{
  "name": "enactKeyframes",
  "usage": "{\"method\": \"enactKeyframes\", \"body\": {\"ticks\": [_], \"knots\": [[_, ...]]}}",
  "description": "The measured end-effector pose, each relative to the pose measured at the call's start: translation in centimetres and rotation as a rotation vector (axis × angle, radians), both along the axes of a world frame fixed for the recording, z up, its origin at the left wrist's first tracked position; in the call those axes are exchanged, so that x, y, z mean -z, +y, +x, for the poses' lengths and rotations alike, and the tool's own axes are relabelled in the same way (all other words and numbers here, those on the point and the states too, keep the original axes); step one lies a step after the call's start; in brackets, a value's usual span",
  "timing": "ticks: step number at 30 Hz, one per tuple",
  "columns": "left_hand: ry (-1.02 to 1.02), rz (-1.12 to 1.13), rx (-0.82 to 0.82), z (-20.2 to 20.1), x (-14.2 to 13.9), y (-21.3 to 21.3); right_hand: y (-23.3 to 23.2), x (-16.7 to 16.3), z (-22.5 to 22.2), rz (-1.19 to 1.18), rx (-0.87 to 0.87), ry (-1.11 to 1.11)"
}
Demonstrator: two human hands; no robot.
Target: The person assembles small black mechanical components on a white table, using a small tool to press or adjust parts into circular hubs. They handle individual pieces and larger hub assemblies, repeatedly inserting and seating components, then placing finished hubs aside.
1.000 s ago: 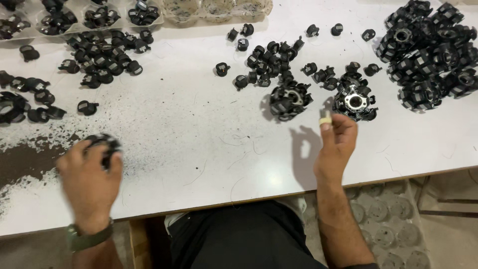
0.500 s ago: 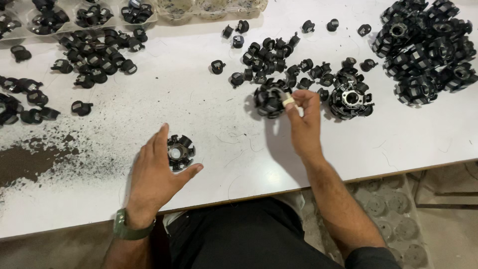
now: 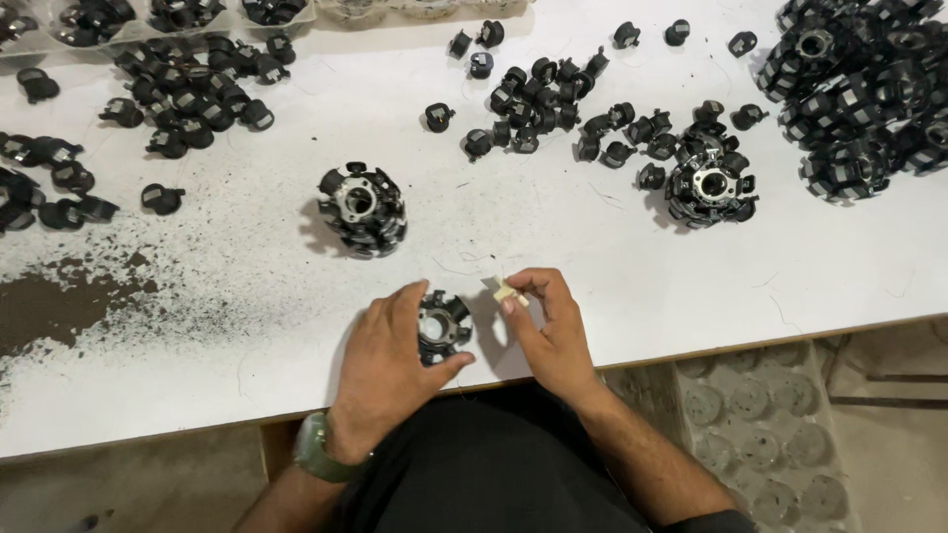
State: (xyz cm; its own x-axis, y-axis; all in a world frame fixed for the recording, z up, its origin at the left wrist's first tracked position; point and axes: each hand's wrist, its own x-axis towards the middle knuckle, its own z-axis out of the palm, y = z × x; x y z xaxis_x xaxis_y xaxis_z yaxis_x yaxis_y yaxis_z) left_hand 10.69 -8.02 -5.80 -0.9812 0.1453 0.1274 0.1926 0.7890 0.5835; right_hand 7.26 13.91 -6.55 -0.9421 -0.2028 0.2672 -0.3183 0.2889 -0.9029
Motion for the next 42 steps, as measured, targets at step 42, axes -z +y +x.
{"method": "enactKeyframes", "body": {"ticks": [42], "knots": [[0.223,0.234,0.066,0.1,1.0,3.8,0.3,-2.1,3.0,0.443,-0.046,0.376]]}}
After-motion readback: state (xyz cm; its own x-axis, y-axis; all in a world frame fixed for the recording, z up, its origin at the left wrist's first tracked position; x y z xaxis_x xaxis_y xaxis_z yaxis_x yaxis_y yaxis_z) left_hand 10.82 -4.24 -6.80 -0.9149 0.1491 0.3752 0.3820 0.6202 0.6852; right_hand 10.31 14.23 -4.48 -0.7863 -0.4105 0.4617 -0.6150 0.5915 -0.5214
